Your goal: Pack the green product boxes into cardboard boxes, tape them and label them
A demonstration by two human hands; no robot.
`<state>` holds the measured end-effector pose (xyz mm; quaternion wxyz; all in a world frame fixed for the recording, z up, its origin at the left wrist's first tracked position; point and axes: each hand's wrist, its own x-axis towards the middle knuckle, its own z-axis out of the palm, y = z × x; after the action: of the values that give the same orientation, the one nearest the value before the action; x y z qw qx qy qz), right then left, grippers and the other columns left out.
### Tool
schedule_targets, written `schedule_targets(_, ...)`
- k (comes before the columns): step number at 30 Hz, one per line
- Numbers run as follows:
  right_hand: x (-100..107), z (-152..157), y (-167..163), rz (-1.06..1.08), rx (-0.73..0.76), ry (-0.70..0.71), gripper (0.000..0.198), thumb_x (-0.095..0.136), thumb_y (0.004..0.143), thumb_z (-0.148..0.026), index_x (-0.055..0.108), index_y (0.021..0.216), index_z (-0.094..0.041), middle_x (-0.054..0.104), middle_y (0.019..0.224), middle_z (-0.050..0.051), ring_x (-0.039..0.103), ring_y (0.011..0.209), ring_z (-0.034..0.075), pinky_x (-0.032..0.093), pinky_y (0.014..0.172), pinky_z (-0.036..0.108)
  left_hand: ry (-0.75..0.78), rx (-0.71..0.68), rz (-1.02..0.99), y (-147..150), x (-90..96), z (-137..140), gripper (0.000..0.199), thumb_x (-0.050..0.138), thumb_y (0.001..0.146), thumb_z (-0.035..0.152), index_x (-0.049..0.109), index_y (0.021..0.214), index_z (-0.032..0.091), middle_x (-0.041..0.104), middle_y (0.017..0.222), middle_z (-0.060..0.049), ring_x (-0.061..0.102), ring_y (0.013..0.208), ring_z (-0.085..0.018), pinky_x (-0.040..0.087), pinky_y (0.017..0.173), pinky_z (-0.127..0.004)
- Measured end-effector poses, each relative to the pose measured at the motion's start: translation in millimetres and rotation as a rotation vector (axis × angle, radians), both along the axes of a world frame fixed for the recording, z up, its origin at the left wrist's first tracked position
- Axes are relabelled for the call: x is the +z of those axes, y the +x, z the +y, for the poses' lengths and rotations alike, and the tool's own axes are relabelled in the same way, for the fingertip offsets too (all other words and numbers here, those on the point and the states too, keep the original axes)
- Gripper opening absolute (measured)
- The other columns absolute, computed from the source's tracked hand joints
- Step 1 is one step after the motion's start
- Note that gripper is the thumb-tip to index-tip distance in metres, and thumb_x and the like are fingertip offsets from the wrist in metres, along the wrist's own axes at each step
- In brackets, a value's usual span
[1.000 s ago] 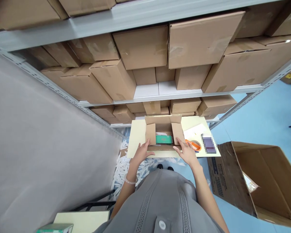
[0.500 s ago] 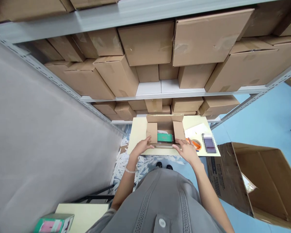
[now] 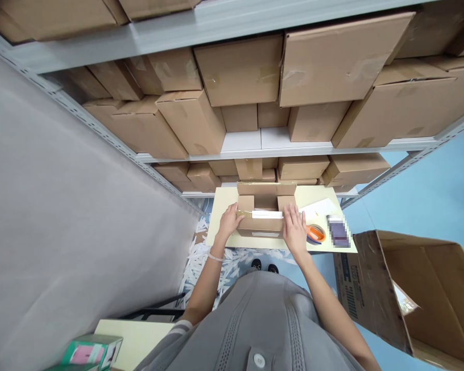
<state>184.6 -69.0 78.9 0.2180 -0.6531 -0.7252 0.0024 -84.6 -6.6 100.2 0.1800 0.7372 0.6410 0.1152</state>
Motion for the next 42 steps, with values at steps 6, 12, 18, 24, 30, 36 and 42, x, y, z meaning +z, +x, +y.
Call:
schedule_targets(6, -27.9, -16.0, -14.4, -0.043, 0.042, -0.052, 0.066, 0.032, 0.096, -0.025, 0.014, 0.16, -0.021, 0.028, 0.162, 0.007, 0.02, 0.151, 0.029, 0.016, 0.12, 0.058, -0.003, 0.116, 0.044, 6.3, -21.3, 0.8, 0.07, 0.054, 0.092, 0.026, 0.023, 0.153, 0.012, 0.038, 0.155, -0.021, 0.035, 0.145, -0.027, 0.034, 0.116, -0.042)
schedule_targets(12, -54.6, -24.6, -8.9, -0.078, 0.063, -0.142, 0.064, 0.032, 0.098, -0.028, 0.015, 0.16, -0.018, 0.033, 0.16, 0.009, 0.024, 0.15, 0.027, 0.025, 0.119, 0.053, -0.115, 0.141, 0.069, 3.5, -28.7, 5.3, 0.078, 0.053, 0.092, 0.032, 0.014, 0.155, 0.006, 0.022, 0.161, -0.025, 0.02, 0.151, -0.032, 0.025, 0.119, -0.05)
schedule_targets(18, -59.0, -22.0, -4.1, -0.082, 0.077, -0.145, 0.069, 0.034, 0.097, -0.026, 0.009, 0.16, -0.02, 0.032, 0.16, 0.009, 0.026, 0.149, 0.027, 0.026, 0.119, 0.053, 0.077, -0.087, 0.098, 30.7, -3.1, 38.1, 0.081, 0.047, 0.094, 0.042, 0.005, 0.158, 0.015, 0.006, 0.166, -0.016, -0.004, 0.153, -0.03, 0.004, 0.122, -0.058)
schedule_targets(24, -60.9, -21.2, -2.1, -0.073, 0.087, -0.156, 0.072, 0.035, 0.094, -0.024, 0.008, 0.16, -0.022, 0.031, 0.161, 0.007, 0.026, 0.149, 0.027, 0.028, 0.118, 0.054, 0.181, -0.22, 0.069, 78.1, 23.5, 89.2, 0.067, 0.033, 0.099, 0.044, 0.014, 0.158, 0.017, 0.014, 0.166, -0.01, -0.001, 0.154, -0.027, -0.01, 0.121, -0.059)
schedule_targets(30, -60.5, -20.8, 0.3, -0.079, 0.09, -0.205, 0.069, 0.037, 0.093, -0.022, 0.018, 0.159, -0.02, 0.033, 0.16, 0.007, 0.024, 0.15, 0.025, 0.028, 0.119, 0.05, 0.161, -0.237, 0.062, 87.0, 31.6, 90.7, 0.06, 0.025, 0.101, 0.044, 0.027, 0.155, 0.016, 0.039, 0.156, -0.013, 0.017, 0.152, -0.028, -0.016, 0.119, -0.061)
schedule_targets(36, -60.5, -18.6, 1.9, -0.067, 0.091, -0.215, 0.075, 0.041, 0.09, -0.018, 0.014, 0.16, -0.022, 0.031, 0.161, 0.005, 0.025, 0.149, 0.025, 0.026, 0.12, 0.05, 0.14, -0.299, 0.089, 76.8, 18.2, 38.1, 0.057, 0.023, 0.102, 0.044, 0.033, 0.153, 0.02, 0.042, 0.155, -0.01, 0.021, 0.151, -0.027, -0.017, 0.118, -0.062)
schedule_targets(42, -60.6, -15.9, 2.9, -0.076, 0.089, -0.214, 0.082, 0.043, 0.088, -0.018, 0.005, 0.16, -0.023, 0.028, 0.162, 0.004, 0.025, 0.149, 0.025, 0.026, 0.12, 0.051, 0.059, -0.317, 0.118, 74.1, -16.6, -0.6, 0.059, 0.028, 0.102, 0.042, 0.023, 0.156, 0.022, 0.026, 0.162, -0.005, 0.016, 0.153, -0.023, -0.008, 0.123, -0.058)
